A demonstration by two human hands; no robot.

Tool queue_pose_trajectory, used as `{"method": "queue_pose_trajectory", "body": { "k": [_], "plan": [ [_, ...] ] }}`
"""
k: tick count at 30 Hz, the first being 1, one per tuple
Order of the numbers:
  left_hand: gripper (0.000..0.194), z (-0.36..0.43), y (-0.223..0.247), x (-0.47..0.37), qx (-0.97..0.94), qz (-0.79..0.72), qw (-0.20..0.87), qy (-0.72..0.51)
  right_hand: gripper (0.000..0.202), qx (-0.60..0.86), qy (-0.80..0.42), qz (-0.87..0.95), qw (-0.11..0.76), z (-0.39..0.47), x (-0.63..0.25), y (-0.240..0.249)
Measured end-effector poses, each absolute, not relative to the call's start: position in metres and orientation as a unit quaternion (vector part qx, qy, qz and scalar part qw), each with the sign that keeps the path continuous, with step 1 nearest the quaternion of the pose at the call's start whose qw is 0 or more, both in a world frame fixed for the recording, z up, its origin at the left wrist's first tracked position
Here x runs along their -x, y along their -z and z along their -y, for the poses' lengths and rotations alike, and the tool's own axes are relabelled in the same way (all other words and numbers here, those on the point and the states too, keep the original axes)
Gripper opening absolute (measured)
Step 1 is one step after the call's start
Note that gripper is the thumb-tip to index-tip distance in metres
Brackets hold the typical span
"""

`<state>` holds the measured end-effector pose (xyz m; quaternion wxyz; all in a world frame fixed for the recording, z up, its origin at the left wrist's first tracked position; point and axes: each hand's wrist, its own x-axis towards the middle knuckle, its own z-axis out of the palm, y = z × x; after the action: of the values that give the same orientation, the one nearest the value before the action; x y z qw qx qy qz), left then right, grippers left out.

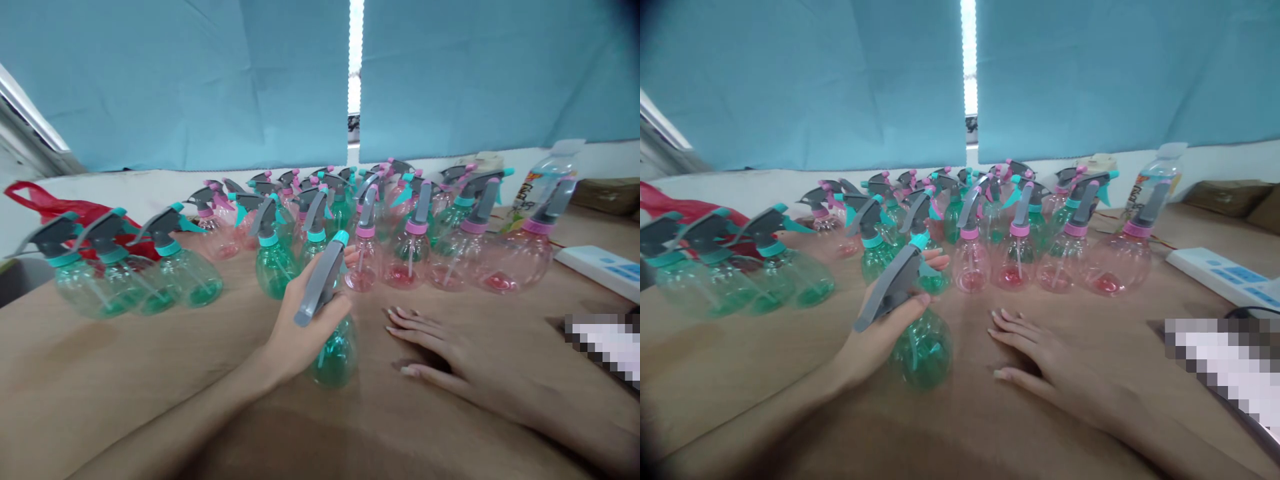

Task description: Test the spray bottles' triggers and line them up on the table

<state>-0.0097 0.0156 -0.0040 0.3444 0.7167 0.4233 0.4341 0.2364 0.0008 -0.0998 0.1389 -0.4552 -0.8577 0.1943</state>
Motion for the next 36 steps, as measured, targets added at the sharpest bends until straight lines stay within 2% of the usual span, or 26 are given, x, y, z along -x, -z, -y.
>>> {"method": "queue_pose_trajectory", "body": {
  "k": [8, 19, 28, 31, 36],
  "plan": [
    [0.05, -0.015, 0.003, 0.009, -0.716, -0.423, 0.341, -0.438, 0.058, 0.458, -0.194, 0.858, 0.129, 0.0, -0.235, 0.097],
    [0.015, -0.014, -0.009, 0.009, -0.73, -0.416, 0.314, -0.443, 0.058, 0.462, -0.197, 0.855, 0.131, 0.001, -0.234, 0.096],
    [0.008, -0.013, -0.006, 0.013, -0.73, -0.414, 0.322, -0.438, 0.06, 0.457, -0.204, 0.857, 0.127, 0.0, -0.233, 0.096],
    [0.01, -0.013, -0.007, 0.012, -0.728, -0.429, 0.313, -0.433, 0.059, 0.443, -0.2, 0.862, 0.145, -0.001, -0.235, 0.101],
    [0.031, -0.012, -0.005, 0.009, -0.718, -0.474, 0.292, -0.418, 0.058, 0.432, -0.21, 0.863, 0.16, -0.002, -0.236, 0.103]
  ]
}}
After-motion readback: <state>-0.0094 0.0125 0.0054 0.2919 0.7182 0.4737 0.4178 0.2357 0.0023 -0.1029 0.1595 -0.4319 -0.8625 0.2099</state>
